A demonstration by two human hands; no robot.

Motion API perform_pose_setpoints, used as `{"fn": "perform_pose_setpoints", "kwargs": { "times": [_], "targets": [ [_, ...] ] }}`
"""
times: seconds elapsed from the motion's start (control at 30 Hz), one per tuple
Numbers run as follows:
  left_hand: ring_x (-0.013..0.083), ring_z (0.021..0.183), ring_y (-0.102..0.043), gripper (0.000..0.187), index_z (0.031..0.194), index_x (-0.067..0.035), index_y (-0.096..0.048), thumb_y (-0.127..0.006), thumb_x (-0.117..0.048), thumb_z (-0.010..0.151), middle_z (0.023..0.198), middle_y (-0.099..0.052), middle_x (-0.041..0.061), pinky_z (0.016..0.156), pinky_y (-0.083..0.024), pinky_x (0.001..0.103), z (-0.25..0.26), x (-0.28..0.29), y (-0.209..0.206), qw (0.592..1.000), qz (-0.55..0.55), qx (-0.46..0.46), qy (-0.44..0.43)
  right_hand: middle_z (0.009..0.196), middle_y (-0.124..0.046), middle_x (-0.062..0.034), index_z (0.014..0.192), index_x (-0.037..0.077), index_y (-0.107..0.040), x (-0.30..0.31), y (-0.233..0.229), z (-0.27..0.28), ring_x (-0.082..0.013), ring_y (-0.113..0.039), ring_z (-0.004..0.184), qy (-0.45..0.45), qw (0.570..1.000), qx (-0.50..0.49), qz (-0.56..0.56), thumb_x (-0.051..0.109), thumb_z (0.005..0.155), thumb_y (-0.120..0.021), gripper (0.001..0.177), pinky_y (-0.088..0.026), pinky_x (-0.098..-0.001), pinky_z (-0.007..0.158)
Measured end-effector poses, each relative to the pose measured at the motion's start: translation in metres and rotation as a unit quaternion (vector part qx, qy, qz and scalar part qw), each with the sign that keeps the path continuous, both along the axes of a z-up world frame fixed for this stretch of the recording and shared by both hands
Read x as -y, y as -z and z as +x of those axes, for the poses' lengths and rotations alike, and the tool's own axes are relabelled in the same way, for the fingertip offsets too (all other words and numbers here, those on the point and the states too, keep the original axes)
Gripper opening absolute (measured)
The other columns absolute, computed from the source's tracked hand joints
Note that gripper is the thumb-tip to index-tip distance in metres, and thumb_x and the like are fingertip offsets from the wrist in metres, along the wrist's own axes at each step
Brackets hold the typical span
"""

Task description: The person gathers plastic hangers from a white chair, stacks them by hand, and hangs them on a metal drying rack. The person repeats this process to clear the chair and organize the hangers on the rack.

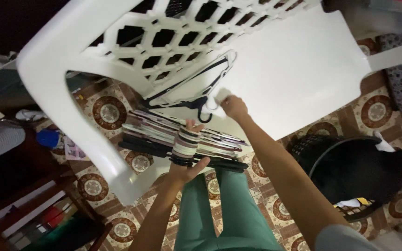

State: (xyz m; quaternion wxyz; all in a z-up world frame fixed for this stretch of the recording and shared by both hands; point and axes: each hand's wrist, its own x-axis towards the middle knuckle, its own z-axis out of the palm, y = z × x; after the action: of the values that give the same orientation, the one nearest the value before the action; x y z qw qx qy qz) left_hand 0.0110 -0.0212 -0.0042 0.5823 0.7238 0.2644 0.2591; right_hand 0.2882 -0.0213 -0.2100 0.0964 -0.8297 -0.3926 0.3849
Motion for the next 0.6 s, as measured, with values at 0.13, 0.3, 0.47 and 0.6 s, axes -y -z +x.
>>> {"fn": "perform_pose_setpoints", "kwargs": {
  "times": [0.13,0.3,0.47,0.6],
  "targets": [
    [0.0344,0.154,-0.036,0.101,0.166,0.002,-0.011,-0.073,-0.032,0.094,0.16,-0.048,0.02,0.129,-0.02,0.047,-0.018,-0.007,-0.018,0.999,0.053,-0.009,-0.01,0.11,-0.073,-0.0183,0.111,0.006,-0.075,0.005,0.025,-0.028,-0.0352,-0.071,0.106,0.023,0.988,0.003,-0.149,0.05,0.094,-0.067,0.048,-0.056,-0.0464,0.09],
    [0.0325,0.151,-0.039,0.092,0.163,0.005,-0.02,-0.075,-0.027,0.096,0.164,-0.039,0.022,0.124,-0.03,0.042,-0.049,0.005,0.007,0.997,-0.046,-0.056,-0.023,0.117,-0.07,-0.016,0.128,0.006,-0.06,-0.002,0.05,-0.039,-0.0332,-0.068,0.111,0.149,0.967,0.062,-0.2,0.049,0.091,-0.07,0.057,-0.056,-0.0455,0.09],
    [0.0397,0.149,-0.03,0.102,0.161,0.009,-0.012,-0.077,-0.028,0.091,0.158,-0.037,0.025,0.125,-0.019,0.051,-0.049,-0.006,0.003,0.991,0.099,-0.092,-0.011,0.114,-0.075,-0.0174,0.125,0.004,-0.062,-0.006,0.045,-0.035,-0.0327,-0.075,0.105,0.168,0.969,0.007,-0.183,0.038,0.098,-0.063,0.043,-0.059,-0.0442,0.091],
    [0.0382,0.141,-0.041,0.101,0.162,0.006,-0.018,-0.077,-0.03,0.088,0.148,-0.052,0.018,0.122,-0.023,0.054,-0.042,-0.01,0.003,0.989,0.119,-0.088,-0.01,0.113,-0.071,-0.0195,0.12,0.003,-0.06,0.005,0.069,-0.02,-0.0359,-0.069,0.106,0.133,0.978,0.054,-0.151,0.029,0.093,-0.067,0.038,-0.056,-0.0449,0.09]
  ]
}}
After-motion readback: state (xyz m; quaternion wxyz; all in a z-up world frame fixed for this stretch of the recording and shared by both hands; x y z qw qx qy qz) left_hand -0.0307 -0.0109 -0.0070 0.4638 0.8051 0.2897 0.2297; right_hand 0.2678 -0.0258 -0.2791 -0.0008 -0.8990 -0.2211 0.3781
